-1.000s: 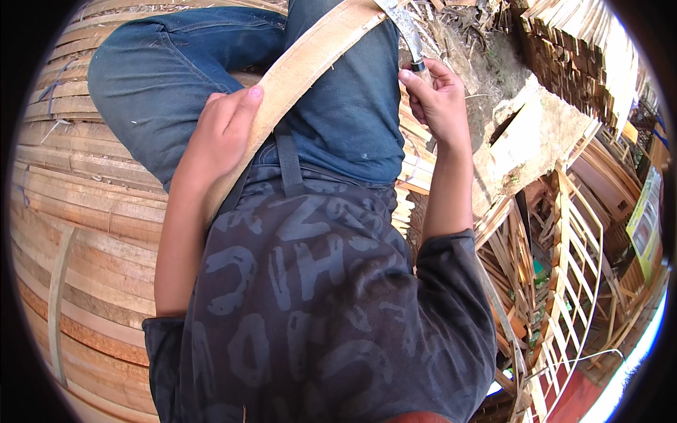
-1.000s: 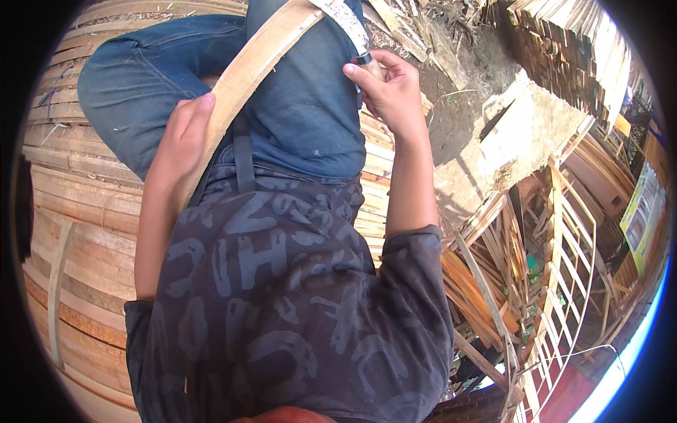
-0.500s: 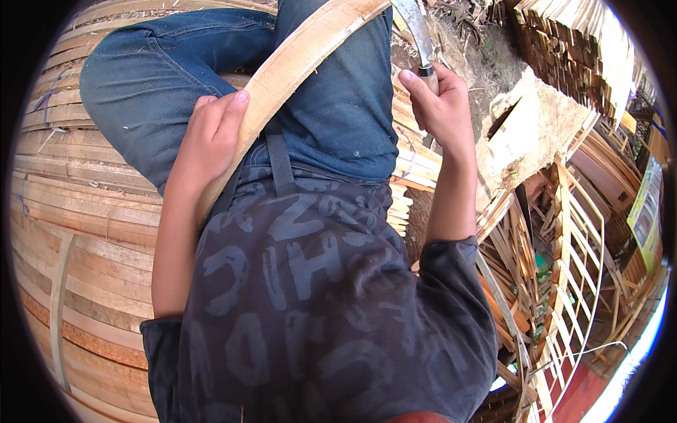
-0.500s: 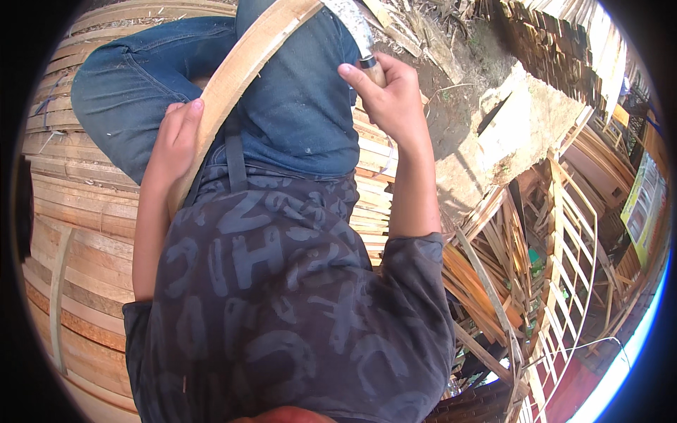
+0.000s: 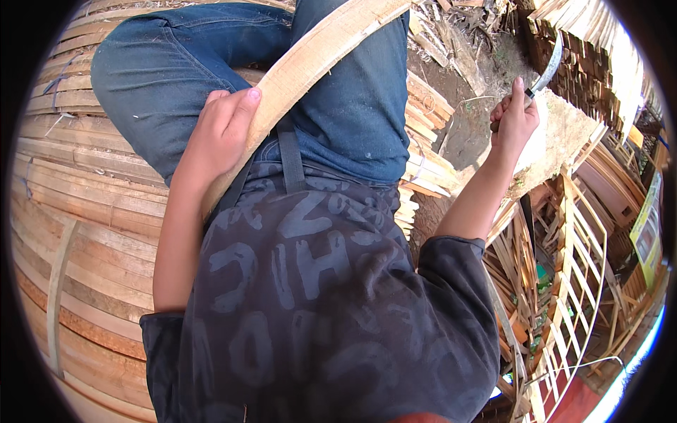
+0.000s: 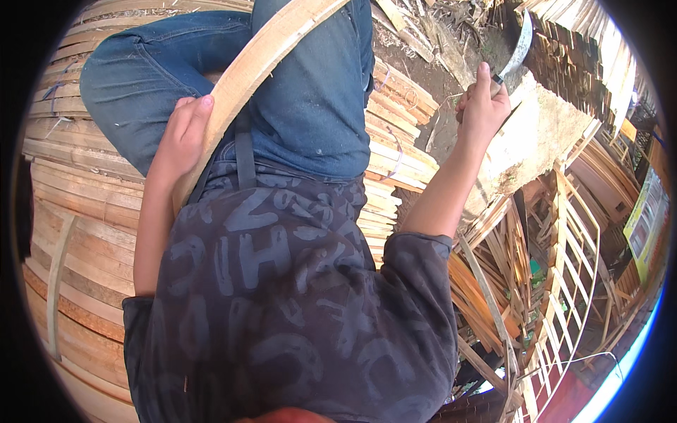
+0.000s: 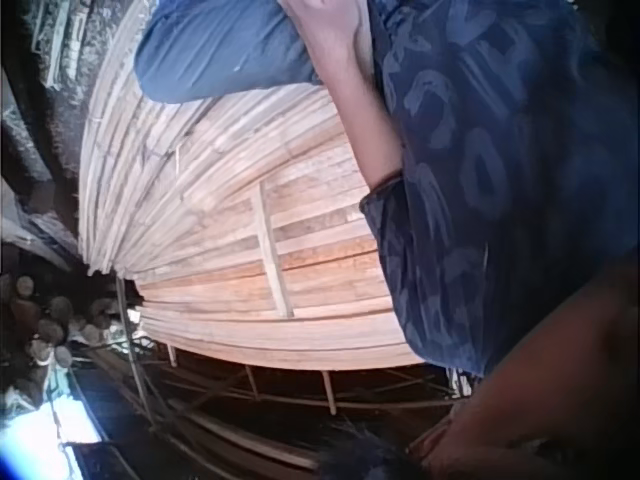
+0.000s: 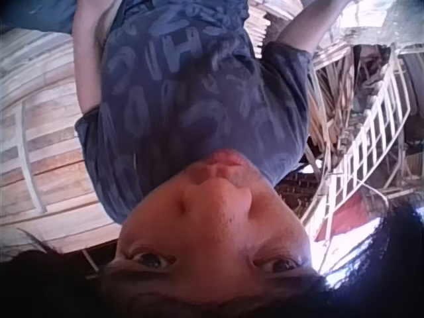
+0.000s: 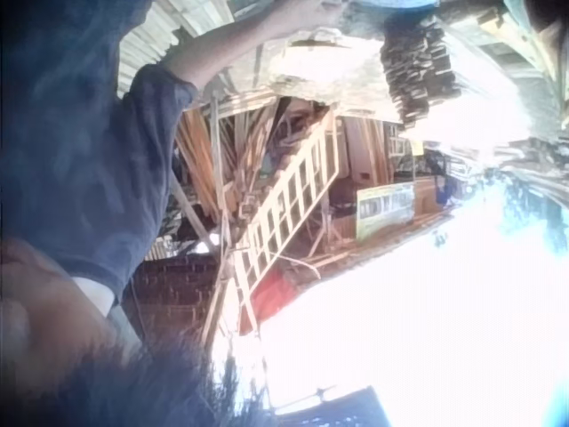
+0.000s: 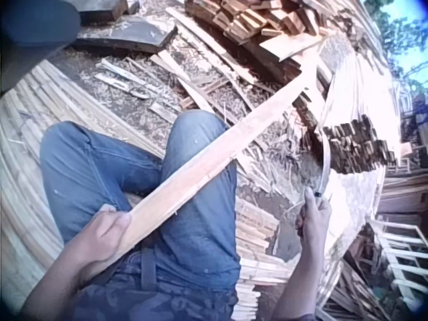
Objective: The person sits on the ground and uses a knife to shave thin strips from a long piece of wood. They hold the wood against their leg and repeatedly scrape the blade along its length to remove the outer layer.
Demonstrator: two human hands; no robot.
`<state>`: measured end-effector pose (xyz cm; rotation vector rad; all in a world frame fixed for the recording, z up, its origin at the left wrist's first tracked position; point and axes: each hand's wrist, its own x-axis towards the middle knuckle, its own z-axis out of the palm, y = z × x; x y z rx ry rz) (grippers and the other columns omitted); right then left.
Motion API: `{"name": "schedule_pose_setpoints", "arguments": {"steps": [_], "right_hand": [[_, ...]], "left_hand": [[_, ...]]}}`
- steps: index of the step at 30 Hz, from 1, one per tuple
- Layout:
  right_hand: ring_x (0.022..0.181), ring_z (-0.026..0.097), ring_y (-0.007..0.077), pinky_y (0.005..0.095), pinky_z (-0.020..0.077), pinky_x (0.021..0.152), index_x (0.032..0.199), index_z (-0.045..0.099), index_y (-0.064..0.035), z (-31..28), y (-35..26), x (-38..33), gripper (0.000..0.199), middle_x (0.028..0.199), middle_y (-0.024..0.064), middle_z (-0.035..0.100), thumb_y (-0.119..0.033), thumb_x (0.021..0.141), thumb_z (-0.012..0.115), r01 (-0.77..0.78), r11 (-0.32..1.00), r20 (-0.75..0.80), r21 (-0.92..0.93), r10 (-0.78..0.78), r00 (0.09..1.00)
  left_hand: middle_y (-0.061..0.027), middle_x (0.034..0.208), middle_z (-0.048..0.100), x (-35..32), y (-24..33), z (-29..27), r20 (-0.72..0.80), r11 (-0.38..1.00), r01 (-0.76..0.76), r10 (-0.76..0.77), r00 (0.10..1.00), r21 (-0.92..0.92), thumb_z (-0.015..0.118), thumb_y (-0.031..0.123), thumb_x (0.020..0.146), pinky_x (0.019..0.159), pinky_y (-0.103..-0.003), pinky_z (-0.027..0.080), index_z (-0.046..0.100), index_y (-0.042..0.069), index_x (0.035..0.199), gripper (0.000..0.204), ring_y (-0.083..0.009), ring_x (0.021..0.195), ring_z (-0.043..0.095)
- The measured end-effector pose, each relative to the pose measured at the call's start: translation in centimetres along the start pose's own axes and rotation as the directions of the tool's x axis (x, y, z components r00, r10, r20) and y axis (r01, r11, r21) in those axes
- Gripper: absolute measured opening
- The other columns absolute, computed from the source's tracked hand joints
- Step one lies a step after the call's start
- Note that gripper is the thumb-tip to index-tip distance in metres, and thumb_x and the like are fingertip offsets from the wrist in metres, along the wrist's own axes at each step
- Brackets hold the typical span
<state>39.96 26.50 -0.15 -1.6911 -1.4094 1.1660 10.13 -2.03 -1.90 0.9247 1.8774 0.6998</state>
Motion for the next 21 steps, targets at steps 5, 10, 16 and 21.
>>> {"name": "schedule_pose_setpoints", "arguments": {"steps": [5,10,16,21], "right_hand": [[0.048,0.039,0.0008,0.021,0.0307,0.043,0.074,0.06,-0.0041,4.4,-1.1,-5.5,0.031,0.055,-0.0059,0.046,-0.028,0.089,0.072,0.008,0.98,0.529,-0.201,0.102,0.842],[0.049,0.042,0.0067,0.0277,0.0368,0.045,0.067,0.056,-0.0032,8.0,0.3,-4.5,0.038,0.056,-0.0021,0.049,-0.03,0.087,0.074,0.148,0.902,0.488,-0.405,0.077,0.87],[0.037,0.04,0.0079,0.0245,0.0301,0.033,0.067,0.04,-0.0141,-1.0,1.8,2.8,0.04,0.051,-0.0016,0.044,-0.029,0.096,0.062,-0.156,0.979,-0.118,0.132,0.172,0.978],[0.045,0.044,0.0072,0.0248,0.035,0.042,0.07,0.054,-0.0059,1.8,1.0,-1.8,0.035,0.054,-0.0024,0.047,-0.029,0.095,0.064,0.004,0.938,0.216,-0.347,0.076,0.973]], "left_hand": [[-0.0228,0.076,0.053,0.5,-0.2,0.2,-0.017,1.0,-0.005,0.006,1.0,0.026,0.04,0.03,0.102,0.081,-0.041,0.038,0.057,-0.005,0.083,0.043,-0.0336,0.081,0.046],[-0.0225,0.076,0.053,0.4,0.1,0.0,-0.01,1.0,-0.011,0.011,1.0,0.016,0.04,0.03,0.102,0.081,-0.041,0.038,0.057,-0.005,0.084,0.042,-0.0332,0.081,0.046],[-0.0186,0.076,0.049,0.3,-0.7,0.0,-0.069,1.0,-0.018,0.018,0.997,0.004,0.04,0.027,0.103,0.08,-0.039,0.037,0.056,-0.006,0.086,0.04,-0.0303,0.08,0.044],[-0.021,0.068,0.052,0.6,0.5,0.3,-0.078,0.997,-0.031,0.036,0.996,0.068,0.042,0.029,0.102,0.081,-0.04,0.038,0.058,-0.004,0.081,0.042,-0.0345,0.071,0.045]]}}
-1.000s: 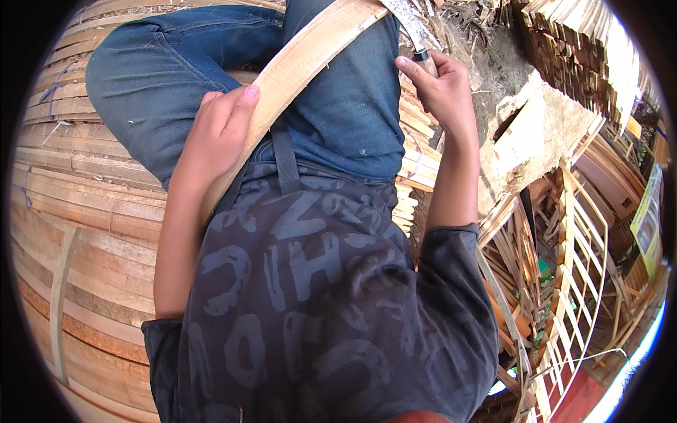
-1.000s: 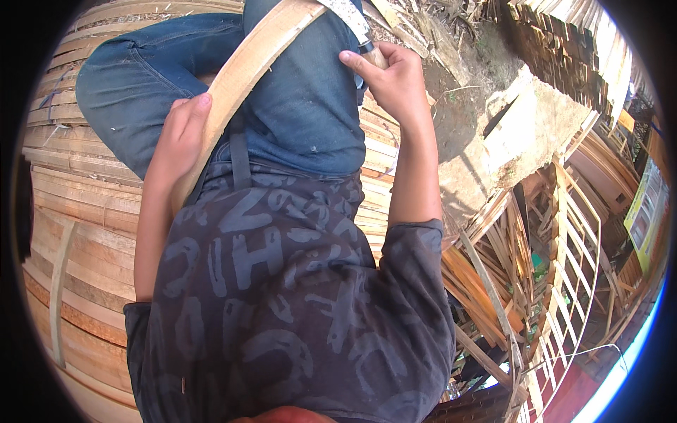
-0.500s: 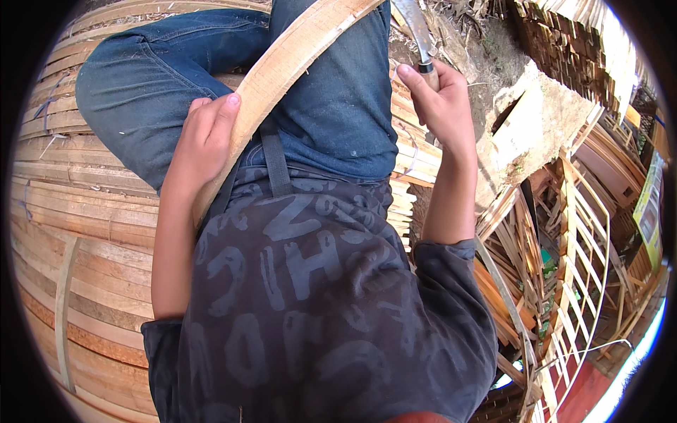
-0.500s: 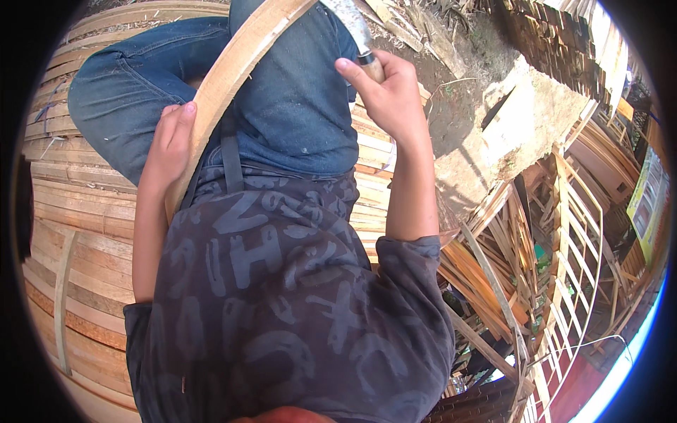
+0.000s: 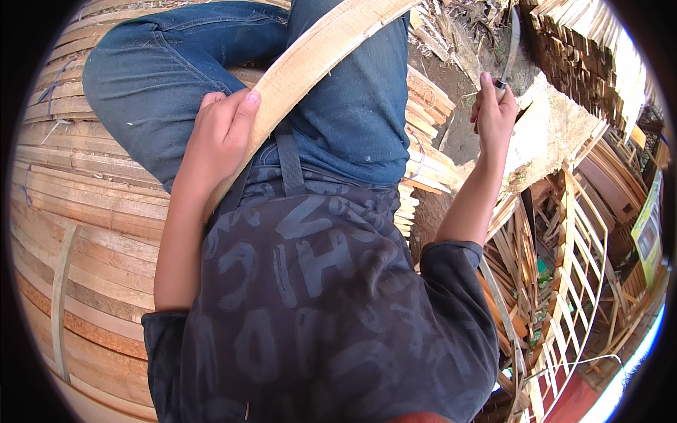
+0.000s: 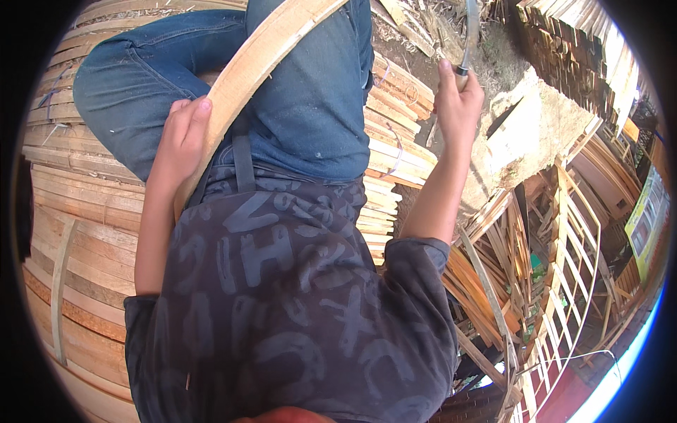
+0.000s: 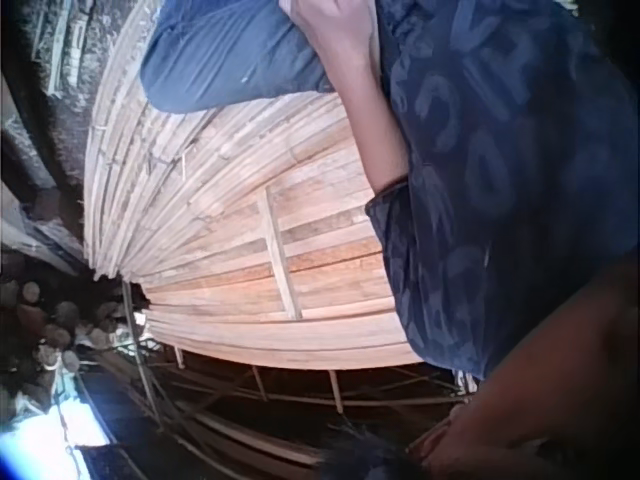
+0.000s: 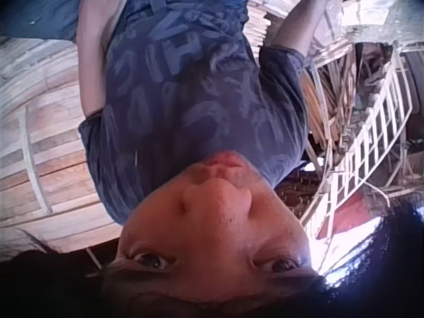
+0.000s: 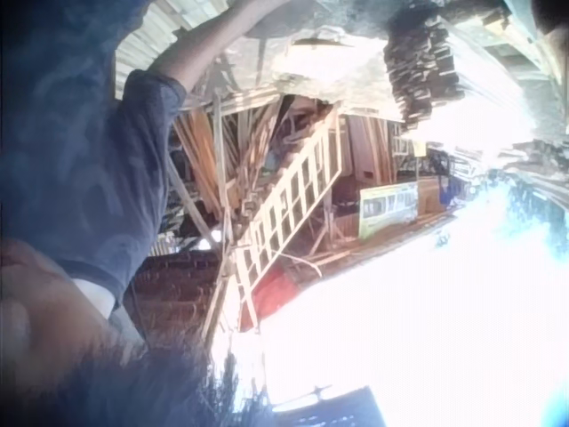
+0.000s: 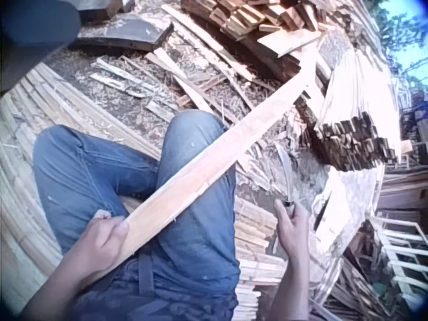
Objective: The person sits on the ground and uses a knife to shave thin strips from a long piece of wood. They hold the wood against their leg and repeatedly scrape the blade along its length to remove the outer layer.
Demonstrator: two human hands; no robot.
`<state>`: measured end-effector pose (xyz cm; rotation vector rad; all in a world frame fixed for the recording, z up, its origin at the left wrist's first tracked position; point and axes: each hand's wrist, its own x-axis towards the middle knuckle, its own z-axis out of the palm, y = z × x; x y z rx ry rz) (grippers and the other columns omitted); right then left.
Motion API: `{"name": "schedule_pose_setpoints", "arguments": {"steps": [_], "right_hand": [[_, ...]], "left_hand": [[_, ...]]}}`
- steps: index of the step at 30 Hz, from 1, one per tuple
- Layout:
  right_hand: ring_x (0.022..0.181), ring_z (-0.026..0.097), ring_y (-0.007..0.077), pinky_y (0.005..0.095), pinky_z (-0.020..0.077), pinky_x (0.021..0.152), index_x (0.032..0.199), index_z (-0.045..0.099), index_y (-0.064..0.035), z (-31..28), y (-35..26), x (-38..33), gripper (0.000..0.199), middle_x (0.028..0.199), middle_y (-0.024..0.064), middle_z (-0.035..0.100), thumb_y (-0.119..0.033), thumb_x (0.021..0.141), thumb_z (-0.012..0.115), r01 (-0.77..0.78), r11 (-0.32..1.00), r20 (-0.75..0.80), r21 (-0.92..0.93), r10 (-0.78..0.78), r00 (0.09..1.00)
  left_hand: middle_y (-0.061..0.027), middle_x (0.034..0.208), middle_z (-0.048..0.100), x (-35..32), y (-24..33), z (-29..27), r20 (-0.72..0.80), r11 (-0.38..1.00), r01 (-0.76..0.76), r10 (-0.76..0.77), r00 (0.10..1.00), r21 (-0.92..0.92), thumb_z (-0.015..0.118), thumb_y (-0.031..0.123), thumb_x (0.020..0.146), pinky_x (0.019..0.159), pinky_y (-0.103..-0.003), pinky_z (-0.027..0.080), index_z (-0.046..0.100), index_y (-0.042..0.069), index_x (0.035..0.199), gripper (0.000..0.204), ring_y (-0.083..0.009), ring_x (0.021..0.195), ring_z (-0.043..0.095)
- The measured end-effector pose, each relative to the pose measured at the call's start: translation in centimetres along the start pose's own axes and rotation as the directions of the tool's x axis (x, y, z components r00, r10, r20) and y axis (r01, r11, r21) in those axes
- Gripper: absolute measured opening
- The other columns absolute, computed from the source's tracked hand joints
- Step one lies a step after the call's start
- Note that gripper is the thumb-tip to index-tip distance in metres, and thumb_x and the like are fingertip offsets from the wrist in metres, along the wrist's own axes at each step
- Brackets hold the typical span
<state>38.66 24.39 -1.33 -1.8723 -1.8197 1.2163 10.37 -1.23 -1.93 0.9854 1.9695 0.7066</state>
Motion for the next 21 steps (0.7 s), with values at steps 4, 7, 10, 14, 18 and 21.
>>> {"name": "schedule_pose_setpoints", "arguments": {"steps": [4,7,10,14,18,21], "right_hand": [[0.052,0.043,0.0064,0.0276,0.0339,0.048,0.082,0.058,0.0017,5.0,-1.0,-2.1,0.028,0.056,-0.0004,0.049,-0.023,0.092,0.066,0.178,0.981,0.07,-0.07,-0.173,0.982],[0.054,0.043,0.0048,0.0247,0.0338,0.049,0.091,0.056,0.0007,8.0,-1.7,-3.3,0.018,0.059,-0.0017,0.05,-0.015,0.091,0.065,0.117,0.96,0.063,0.254,-0.138,0.988],[0.058,0.044,0.0053,0.025,0.0373,0.052,0.093,0.057,0.0008,8.8,-1.4,-3.5,0.015,0.062,-0.0027,0.05,-0.012,0.091,0.063,0.206,0.954,0.093,0.22,-0.231,0.969],[0.058,0.045,0.0073,0.0263,0.0382,0.054,0.101,0.058,0.0021,9.0,-2.0,-3.9,0.018,0.061,-0.0029,0.048,-0.013,0.092,0.064,0.292,0.942,0.092,0.165,-0.309,0.946],[0.055,0.046,0.011,0.0284,0.0398,0.054,0.104,0.059,0.0024,8.7,-2.6,-4.7,0.021,0.059,0.0028,0.049,-0.015,0.092,0.064,0.349,0.937,0.071,0.034,-0.35,0.934],[0.053,0.048,0.015,0.0299,0.0411,0.054,0.103,0.06,0.0013,8.9,-3.8,-5.6,0.02,0.059,0.0075,0.049,-0.015,0.093,0.064,0.407,0.912,0.067,-0.059,-0.403,0.913]], "left_hand": [[-0.0185,0.066,0.053,-0.4,0.4,0.0,-0.002,0.992,-0.046,0.047,0.999,0.119,0.05,0.032,0.099,0.081,-0.041,0.038,0.058,-0.001,0.082,0.038,-0.0336,0.068,0.045],[-0.0172,0.067,0.055,-0.6,1.1,-0.8,0.009,0.966,-0.086,0.087,0.996,0.245,0.061,0.034,0.093,0.082,-0.042,0.039,0.057,0.001,0.083,0.035,-0.0329,0.065,0.045],[-0.0172,0.07,0.056,-1.0,1.9,-1.8,-0.01,0.989,-0.109,0.111,0.994,0.103,0.069,0.034,0.087,0.082,-0.041,0.04,0.055,0.002,0.084,0.035,-0.034,0.064,0.047],[-0.0169,0.073,0.058,-1.4,3.4,-3.3,0.044,0.999,-0.012,0.01,0.999,0.031,0.071,0.024,0.086,0.073,-0.039,0.044,0.052,0.001,0.087,0.029,-0.0336,0.065,0.051],[-0.0153,0.075,0.06,-1.8,3.7,-4.3,0.134,0.998,0.056,-0.052,0.99,-0.023,0.069,0.015,0.087,0.062,-0.035,0.046,0.05,0.001,0.089,0.024,-0.0253,0.062,0.054],[-0.0152,0.074,0.062,-2.1,3.0,-4.4,0.164,0.997,0.074,-0.069,0.984,-0.026,0.066,0.013,0.09,0.059,-0.033,0.047,0.048,0.001,0.092,0.022,-0.0227,0.061,0.06]]}}
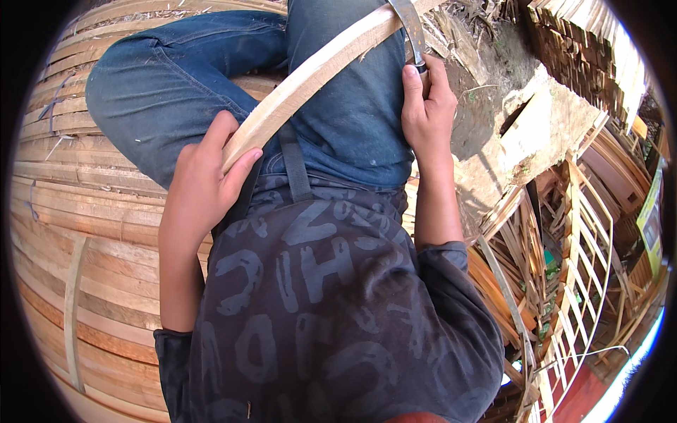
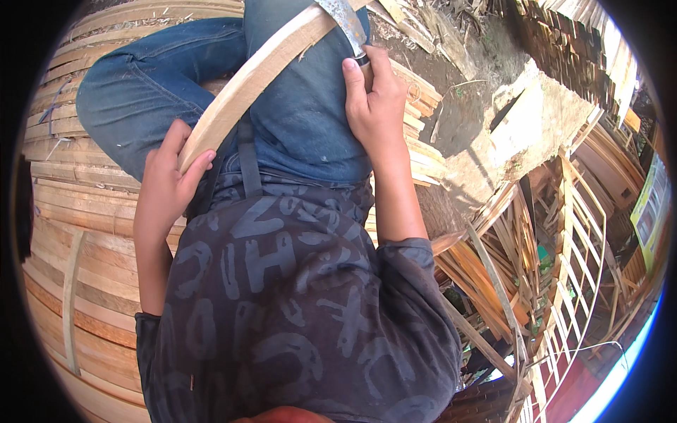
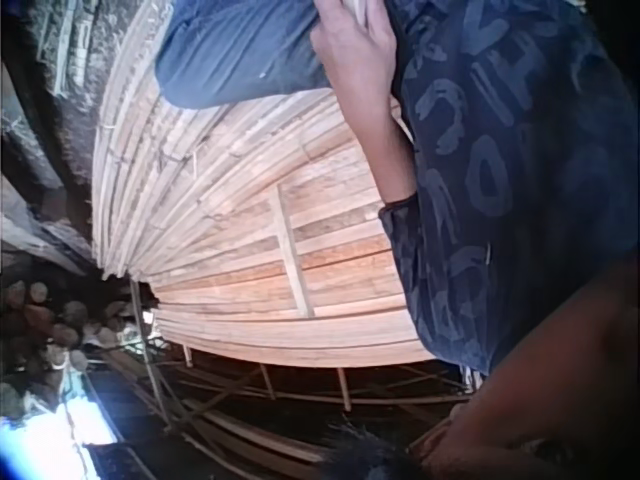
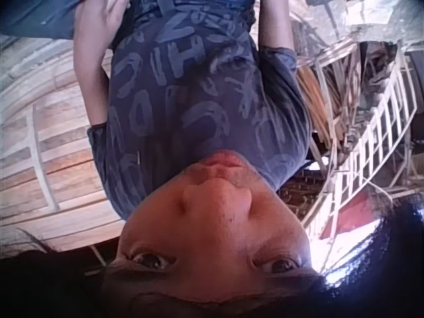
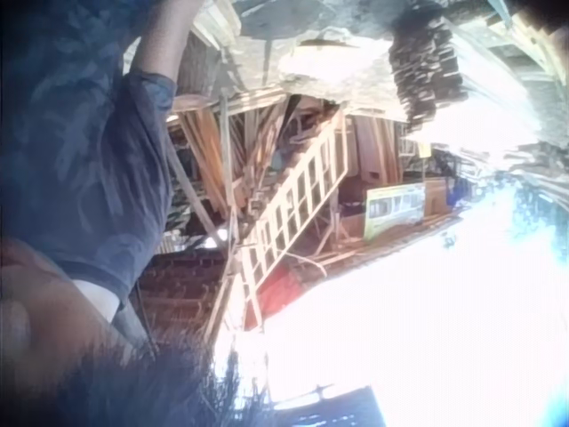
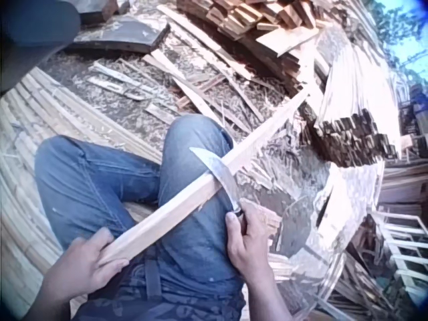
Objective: The person sits on the ground and uses a knife to shave thin strips from a long piece of wood. They hold the wood against their leg and repeatedly scrape the blade along its length to remove the outer layer.
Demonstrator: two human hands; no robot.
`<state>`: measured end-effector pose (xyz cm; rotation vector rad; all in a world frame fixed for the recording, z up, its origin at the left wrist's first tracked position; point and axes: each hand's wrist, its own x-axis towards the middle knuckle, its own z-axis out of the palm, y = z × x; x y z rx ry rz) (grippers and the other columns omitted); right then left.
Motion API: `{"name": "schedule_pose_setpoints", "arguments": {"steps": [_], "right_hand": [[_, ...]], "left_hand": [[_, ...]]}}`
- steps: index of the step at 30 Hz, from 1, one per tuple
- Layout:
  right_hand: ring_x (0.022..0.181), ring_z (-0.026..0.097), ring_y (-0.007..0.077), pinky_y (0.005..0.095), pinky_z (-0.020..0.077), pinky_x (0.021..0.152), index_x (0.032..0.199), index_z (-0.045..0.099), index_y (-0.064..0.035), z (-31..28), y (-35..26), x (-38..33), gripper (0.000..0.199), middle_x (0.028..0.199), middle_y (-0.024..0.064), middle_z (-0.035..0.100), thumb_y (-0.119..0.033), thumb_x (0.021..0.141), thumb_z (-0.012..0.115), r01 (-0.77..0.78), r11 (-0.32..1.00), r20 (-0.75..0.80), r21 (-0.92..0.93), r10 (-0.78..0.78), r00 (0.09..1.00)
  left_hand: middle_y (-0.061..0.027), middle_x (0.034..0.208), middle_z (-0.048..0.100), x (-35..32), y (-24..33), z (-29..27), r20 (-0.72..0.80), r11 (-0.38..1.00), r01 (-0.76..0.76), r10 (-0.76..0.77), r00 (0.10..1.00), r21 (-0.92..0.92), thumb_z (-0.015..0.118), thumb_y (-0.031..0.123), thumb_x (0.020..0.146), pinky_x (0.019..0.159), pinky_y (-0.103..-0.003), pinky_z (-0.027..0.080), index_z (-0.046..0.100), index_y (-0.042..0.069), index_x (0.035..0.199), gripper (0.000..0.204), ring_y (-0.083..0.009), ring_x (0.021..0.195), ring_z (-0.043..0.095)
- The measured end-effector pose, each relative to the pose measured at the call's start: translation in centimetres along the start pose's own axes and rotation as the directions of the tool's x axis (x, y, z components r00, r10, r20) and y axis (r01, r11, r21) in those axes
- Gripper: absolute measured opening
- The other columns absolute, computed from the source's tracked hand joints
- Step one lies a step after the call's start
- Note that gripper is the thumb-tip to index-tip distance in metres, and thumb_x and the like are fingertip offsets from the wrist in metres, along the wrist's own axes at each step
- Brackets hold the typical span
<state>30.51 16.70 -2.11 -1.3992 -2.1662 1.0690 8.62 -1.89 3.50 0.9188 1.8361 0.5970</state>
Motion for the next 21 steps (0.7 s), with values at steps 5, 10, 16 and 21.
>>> {"name": "schedule_pose_setpoints", "arguments": {"steps": [5,10,16,21], "right_hand": [[0.053,0.057,0.0254,0.0337,0.0445,0.053,0.102,0.061,0.0001,0.2,-1.4,-0.3,0.02,0.06,0.0134,0.057,-0.017,0.092,0.064,0.078,0.995,0.061,-0.067,-0.074,0.995],[0.05,0.058,0.0282,0.0347,0.0447,0.052,0.1,0.061,0.0006,-0.4,-1.1,1.2,0.02,0.058,0.0146,0.056,-0.018,0.093,0.063,0.066,0.991,0.058,-0.112,-0.06,0.997],[0.049,0.055,0.0239,0.0336,0.045,0.052,0.099,0.061,0.0005,-2.4,0.1,3.2,0.021,0.058,0.0148,0.056,-0.021,0.095,0.061,0.078,0.987,0.115,-0.142,-0.062,0.992],[0.053,0.06,0.0311,0.0357,0.0455,0.053,0.099,0.061,-0.0004,-2.3,-1.0,2.2,0.022,0.06,0.0178,0.057,-0.022,0.094,0.062,0.059,0.992,0.224,-0.109,-0.034,0.974]], "left_hand": [[-0.0256,0.077,0.057,-0.2,-0.1,0.6,0.047,0.993,0.06,-0.055,0.997,-0.101,0.065,0.016,0.091,0.061,-0.043,0.044,0.044,0.001,0.097,0.026,-0.0471,0.074,0.058],[-0.0124,0.073,0.064,-0.2,-0.6,0.6,0.061,0.999,0.02,-0.018,0.998,-0.043,0.061,0.012,0.094,0.058,-0.03,0.048,0.047,0.0,0.098,0.019,-0.0172,0.063,0.064],[-0.0214,0.069,0.059,-0.4,0.0,0.6,0.126,0.967,0.148,-0.124,0.984,-0.209,0.063,0.016,0.093,0.058,-0.039,0.046,0.042,0.001,0.096,0.026,-0.0357,0.063,0.064],[-0.0173,0.069,0.061,-1.1,-1.0,0.8,0.117,0.972,0.139,-0.118,0.986,-0.19,0.061,0.014,0.094,0.057,-0.035,0.048,0.042,0.001,0.097,0.023,-0.0251,0.06,0.065]]}}
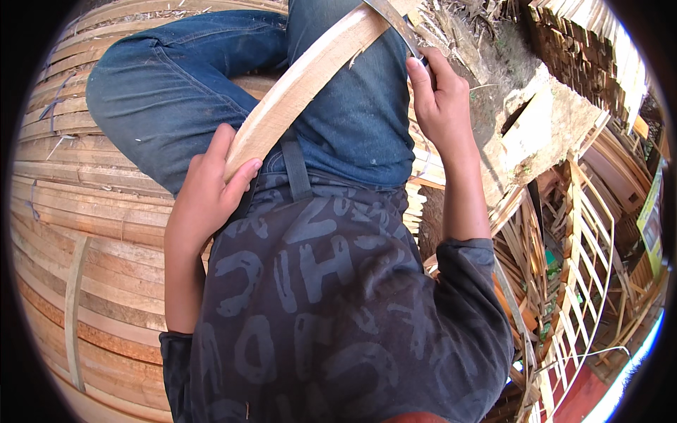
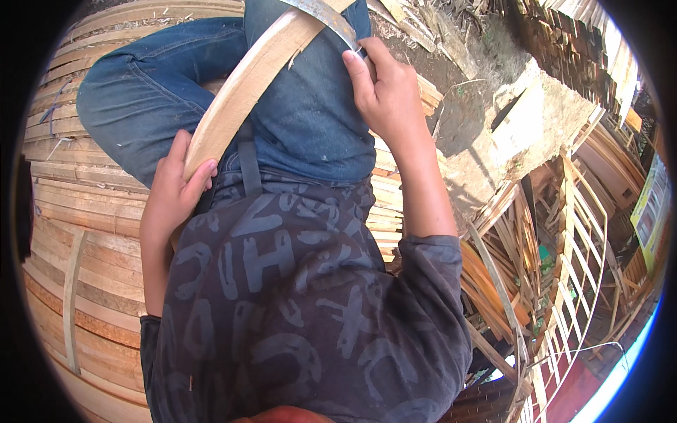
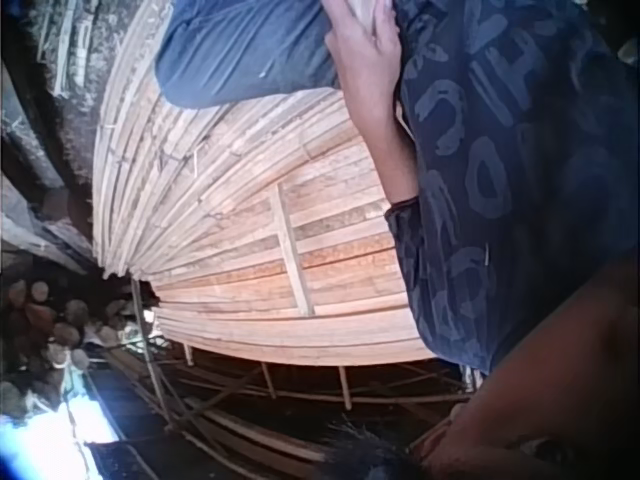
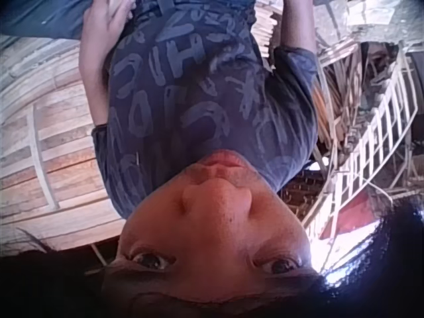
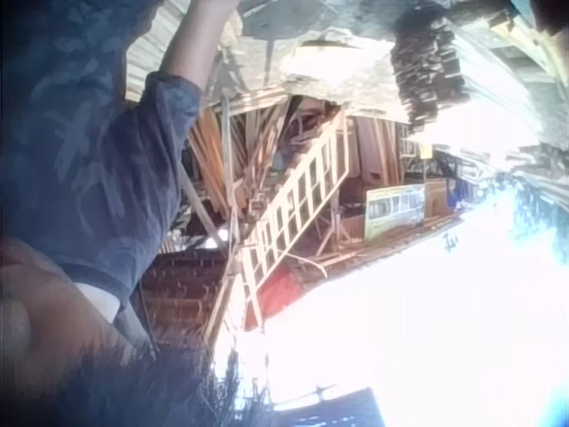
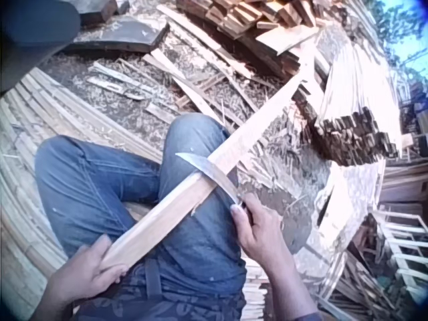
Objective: The person sits on the ground and uses a knife to shave thin strips from a long piece of wood. They hold the wood against their leg and repeatedly scrape the blade along its length to remove the outer layer.
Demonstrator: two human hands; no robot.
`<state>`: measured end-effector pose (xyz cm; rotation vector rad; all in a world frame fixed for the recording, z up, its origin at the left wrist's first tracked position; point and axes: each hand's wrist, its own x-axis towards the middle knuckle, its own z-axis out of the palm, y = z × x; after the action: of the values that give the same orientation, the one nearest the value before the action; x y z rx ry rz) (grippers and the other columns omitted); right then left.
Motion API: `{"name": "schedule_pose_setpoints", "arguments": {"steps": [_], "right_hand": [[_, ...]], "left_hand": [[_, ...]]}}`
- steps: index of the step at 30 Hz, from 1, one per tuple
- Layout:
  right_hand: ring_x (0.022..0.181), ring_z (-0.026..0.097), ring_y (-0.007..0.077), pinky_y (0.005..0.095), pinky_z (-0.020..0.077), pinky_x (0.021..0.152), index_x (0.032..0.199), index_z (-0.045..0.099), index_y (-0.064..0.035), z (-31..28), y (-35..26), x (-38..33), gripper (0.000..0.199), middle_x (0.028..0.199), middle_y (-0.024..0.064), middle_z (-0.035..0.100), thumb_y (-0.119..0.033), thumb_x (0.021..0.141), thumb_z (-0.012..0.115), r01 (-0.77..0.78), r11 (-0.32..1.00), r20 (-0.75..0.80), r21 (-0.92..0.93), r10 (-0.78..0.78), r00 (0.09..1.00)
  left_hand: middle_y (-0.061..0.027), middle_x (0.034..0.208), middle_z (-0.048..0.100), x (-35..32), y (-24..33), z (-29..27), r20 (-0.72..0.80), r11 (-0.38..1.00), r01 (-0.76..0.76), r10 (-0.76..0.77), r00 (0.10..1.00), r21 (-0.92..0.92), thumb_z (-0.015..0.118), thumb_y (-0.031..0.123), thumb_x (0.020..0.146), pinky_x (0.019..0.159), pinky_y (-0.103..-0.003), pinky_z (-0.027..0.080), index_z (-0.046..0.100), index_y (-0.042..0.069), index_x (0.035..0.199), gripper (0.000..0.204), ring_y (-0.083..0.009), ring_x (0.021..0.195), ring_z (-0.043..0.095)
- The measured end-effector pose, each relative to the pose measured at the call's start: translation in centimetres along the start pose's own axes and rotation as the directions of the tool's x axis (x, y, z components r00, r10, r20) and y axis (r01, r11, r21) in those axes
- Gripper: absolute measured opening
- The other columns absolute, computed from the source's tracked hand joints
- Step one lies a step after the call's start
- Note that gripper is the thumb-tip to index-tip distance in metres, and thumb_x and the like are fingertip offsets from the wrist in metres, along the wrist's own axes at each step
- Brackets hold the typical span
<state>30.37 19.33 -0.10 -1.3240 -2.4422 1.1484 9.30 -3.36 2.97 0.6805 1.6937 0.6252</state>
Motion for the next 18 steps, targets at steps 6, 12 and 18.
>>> {"name": "schedule_pose_setpoints", "arguments": {"steps": [6,12,18], "right_hand": [[0.062,0.062,0.0375,0.0418,0.048,0.057,0.098,0.062,-0.0053,0.0,2.2,1.8,0.024,0.064,0.016,0.061,-0.029,0.094,0.062,0.123,0.979,0.0,-0.164,-0.124,0.992],[0.062,0.063,0.036,0.0425,0.0488,0.057,0.096,0.062,-0.0094,-0.6,3.1,2.7,0.025,0.062,0.0124,0.061,-0.035,0.093,0.062,0.131,0.954,0.017,-0.269,-0.131,0.991],[0.06,0.062,0.035,0.0427,0.0474,0.054,0.093,0.061,-0.0097,-1.3,4.0,3.8,0.026,0.062,0.0113,0.059,-0.036,0.093,0.062,0.223,0.907,0.025,-0.358,-0.23,0.973]], "left_hand": [[-0.0077,0.073,0.063,-0.5,0.3,0.4,0.032,0.986,0.069,-0.065,0.997,-0.149,0.059,0.01,0.094,0.056,-0.026,0.047,0.048,0.002,0.101,0.015,-0.0107,0.06,0.059],[-0.0079,0.073,0.063,-0.5,0.3,0.5,0.03,0.984,0.066,-0.062,0.998,-0.168,0.059,0.011,0.095,0.056,-0.025,0.046,0.048,0.001,0.101,0.015,-0.0105,0.06,0.059],[-0.0103,0.072,0.064,-0.6,0.3,0.5,0.032,0.98,0.046,-0.04,0.999,-0.194,0.059,0.013,0.095,0.057,-0.027,0.048,0.046,0.002,0.099,0.018,-0.0134,0.06,0.061]]}}
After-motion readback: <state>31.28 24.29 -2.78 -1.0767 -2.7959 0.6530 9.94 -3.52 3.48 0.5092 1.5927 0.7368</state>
